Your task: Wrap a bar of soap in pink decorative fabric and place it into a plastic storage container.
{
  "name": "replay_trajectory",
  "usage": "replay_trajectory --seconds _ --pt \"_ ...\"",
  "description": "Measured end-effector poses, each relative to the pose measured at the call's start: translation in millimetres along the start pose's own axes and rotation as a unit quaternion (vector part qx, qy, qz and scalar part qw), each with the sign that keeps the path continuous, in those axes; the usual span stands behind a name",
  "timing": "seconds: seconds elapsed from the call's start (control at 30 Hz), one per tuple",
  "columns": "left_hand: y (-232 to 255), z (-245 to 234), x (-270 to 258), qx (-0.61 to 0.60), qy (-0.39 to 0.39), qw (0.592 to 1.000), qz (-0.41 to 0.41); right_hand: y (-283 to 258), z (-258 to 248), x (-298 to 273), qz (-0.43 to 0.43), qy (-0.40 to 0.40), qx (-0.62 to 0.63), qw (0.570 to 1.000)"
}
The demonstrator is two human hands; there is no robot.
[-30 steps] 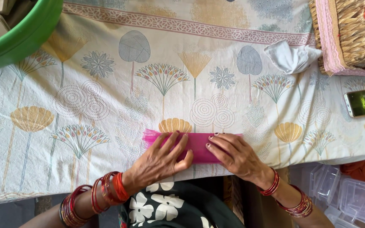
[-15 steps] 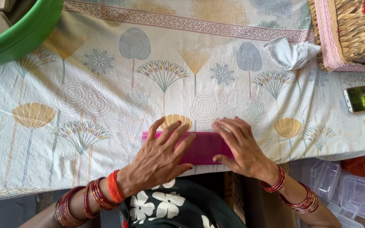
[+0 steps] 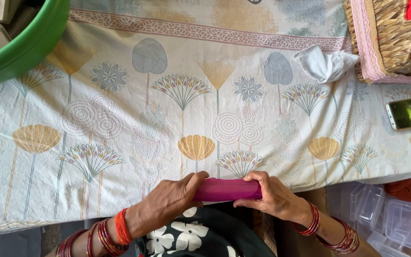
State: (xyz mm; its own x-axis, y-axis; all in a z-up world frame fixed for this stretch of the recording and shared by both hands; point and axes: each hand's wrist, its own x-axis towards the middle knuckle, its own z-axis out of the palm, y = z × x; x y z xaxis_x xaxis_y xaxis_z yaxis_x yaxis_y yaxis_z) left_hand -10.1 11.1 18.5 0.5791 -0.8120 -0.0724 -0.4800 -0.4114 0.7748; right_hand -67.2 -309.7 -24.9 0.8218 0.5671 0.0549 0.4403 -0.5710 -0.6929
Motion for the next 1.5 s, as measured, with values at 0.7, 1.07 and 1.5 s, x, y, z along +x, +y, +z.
replay_trajectory --seconds 0.7,1.07,1.5 --pt "-87.0 -65.7 126.7 0.573 0.164 0.753 0.279 108.2 -82.9 102.0 -0.274 0.09 -0.459 0.84" --pt "-89.8 -56.9 121.5 0.579 0.131 0.766 0.248 88.2 -97.3 82.7 -0.171 0.042 -0.414 0.893" --pt "-79.5 -59.0 122.4 0.574 0.107 0.776 0.238 56.7 -95.9 117.1 -0.032 0.035 -0.048 0.998"
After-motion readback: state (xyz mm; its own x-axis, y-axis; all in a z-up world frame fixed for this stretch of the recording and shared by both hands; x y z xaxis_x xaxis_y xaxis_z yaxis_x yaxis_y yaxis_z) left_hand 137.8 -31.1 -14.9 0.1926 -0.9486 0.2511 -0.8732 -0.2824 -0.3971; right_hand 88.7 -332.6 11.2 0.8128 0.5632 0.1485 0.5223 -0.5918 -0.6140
